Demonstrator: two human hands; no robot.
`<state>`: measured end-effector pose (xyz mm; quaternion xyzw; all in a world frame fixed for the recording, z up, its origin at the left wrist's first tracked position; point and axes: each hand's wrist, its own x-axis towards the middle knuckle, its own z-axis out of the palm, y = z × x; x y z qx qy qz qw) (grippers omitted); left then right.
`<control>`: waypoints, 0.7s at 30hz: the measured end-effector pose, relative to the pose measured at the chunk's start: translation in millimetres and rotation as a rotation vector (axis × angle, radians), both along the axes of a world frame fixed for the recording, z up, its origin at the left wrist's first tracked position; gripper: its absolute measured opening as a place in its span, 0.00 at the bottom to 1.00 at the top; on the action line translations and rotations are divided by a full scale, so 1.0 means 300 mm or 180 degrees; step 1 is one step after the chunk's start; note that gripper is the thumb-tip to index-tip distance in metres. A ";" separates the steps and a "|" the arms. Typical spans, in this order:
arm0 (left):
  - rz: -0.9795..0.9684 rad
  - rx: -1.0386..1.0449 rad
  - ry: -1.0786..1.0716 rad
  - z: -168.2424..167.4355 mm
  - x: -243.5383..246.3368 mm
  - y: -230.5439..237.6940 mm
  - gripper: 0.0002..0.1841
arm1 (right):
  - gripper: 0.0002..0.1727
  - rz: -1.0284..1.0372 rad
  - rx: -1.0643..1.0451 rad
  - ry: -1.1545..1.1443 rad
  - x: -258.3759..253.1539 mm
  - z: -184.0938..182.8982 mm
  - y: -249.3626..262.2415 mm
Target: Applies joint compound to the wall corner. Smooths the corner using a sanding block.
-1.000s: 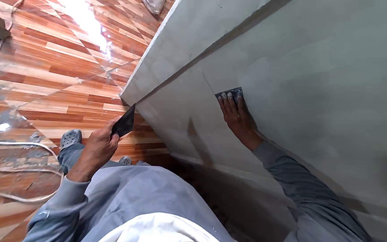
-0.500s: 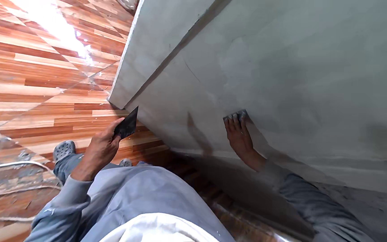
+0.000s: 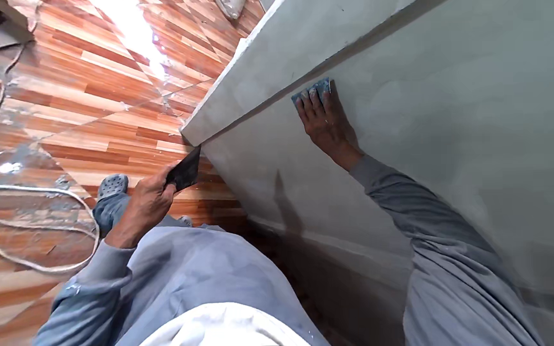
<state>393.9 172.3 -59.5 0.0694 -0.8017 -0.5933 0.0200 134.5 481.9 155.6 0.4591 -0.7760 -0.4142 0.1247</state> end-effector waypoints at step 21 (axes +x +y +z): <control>0.0083 -0.0105 -0.0241 -0.032 0.013 0.050 0.24 | 0.27 -0.0445 0.0595 -0.0027 -0.030 -0.056 -0.021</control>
